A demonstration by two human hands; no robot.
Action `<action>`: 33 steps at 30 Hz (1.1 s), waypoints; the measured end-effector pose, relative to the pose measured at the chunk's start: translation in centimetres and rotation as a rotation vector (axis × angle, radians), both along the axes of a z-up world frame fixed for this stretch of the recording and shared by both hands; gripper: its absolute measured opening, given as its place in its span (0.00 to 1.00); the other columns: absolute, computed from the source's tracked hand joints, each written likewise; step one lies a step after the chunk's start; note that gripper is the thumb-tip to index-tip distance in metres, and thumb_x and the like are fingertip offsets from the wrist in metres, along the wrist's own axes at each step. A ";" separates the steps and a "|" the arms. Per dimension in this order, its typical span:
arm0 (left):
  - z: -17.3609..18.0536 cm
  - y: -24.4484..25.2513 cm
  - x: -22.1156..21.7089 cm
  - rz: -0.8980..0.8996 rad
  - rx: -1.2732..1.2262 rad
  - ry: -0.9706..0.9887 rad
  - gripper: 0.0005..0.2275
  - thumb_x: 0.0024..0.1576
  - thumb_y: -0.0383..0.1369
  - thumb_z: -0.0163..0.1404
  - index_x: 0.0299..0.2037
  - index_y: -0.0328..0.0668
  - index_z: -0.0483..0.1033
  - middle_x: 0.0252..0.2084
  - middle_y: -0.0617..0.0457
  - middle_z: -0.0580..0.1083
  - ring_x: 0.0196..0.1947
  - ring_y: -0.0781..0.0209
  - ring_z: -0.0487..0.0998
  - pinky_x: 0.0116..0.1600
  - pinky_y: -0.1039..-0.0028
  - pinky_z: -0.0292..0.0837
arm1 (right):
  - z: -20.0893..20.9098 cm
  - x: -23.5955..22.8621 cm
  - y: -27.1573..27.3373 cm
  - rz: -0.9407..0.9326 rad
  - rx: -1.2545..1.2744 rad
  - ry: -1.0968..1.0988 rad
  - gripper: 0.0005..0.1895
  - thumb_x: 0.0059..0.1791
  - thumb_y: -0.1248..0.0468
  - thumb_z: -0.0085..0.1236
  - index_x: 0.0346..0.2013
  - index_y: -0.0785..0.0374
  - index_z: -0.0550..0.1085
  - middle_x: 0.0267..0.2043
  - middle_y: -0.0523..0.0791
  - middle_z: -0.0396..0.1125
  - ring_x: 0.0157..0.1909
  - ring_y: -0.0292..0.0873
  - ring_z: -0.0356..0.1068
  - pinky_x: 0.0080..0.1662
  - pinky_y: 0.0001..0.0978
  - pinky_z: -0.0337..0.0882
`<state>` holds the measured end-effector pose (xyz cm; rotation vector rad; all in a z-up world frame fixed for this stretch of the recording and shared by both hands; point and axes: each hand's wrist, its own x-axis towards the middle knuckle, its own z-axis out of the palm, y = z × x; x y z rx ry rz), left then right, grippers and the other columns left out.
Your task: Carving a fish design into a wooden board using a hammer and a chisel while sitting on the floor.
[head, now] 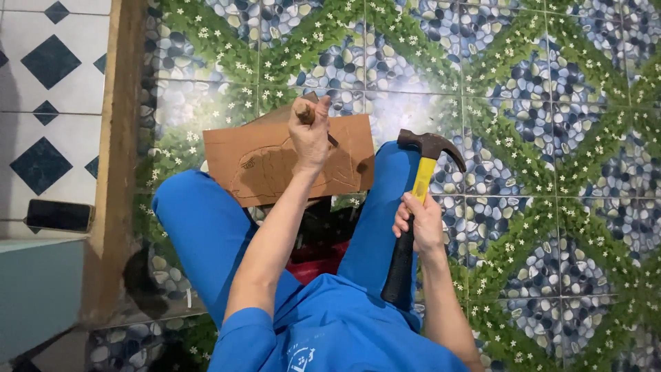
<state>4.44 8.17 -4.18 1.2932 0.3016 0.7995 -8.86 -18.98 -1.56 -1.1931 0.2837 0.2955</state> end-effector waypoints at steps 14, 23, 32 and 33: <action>1.7 -1.7 -1.2 -0.022 0.065 -0.027 0.15 0.65 0.34 0.66 0.32 0.45 0.71 0.18 0.59 0.63 0.25 0.78 0.64 0.37 0.81 0.68 | 0.1 -0.2 0.2 0.001 -0.022 -0.025 0.07 0.64 0.68 0.52 0.45 0.68 0.67 0.22 0.44 0.53 0.15 0.40 0.56 0.15 0.39 0.66; 4.0 -2.5 -1.5 -0.025 0.070 -0.037 0.14 0.64 0.32 0.66 0.32 0.45 0.71 0.18 0.58 0.62 0.24 0.77 0.61 0.34 0.80 0.63 | 0.1 -0.1 0.1 0.005 -0.020 -0.022 0.07 0.64 0.68 0.52 0.45 0.69 0.67 0.22 0.44 0.53 0.15 0.40 0.56 0.15 0.39 0.66; 4.6 -5.0 -2.5 -0.169 0.261 -0.216 0.19 0.63 0.28 0.66 0.27 0.48 0.66 0.19 0.57 0.64 0.20 0.70 0.61 0.34 0.80 0.65 | 5.4 -0.4 1.4 0.115 -0.262 -0.212 0.09 0.65 0.68 0.49 0.40 0.66 0.67 0.20 0.44 0.59 0.13 0.41 0.62 0.16 0.35 0.69; 4.9 -5.1 -2.4 -0.192 0.223 -0.222 0.19 0.64 0.28 0.65 0.27 0.47 0.66 0.19 0.59 0.62 0.22 0.74 0.59 0.36 0.85 0.63 | 6.6 -0.4 1.5 0.141 -0.332 -0.330 0.11 0.65 0.69 0.48 0.39 0.67 0.66 0.19 0.45 0.59 0.12 0.42 0.63 0.16 0.34 0.69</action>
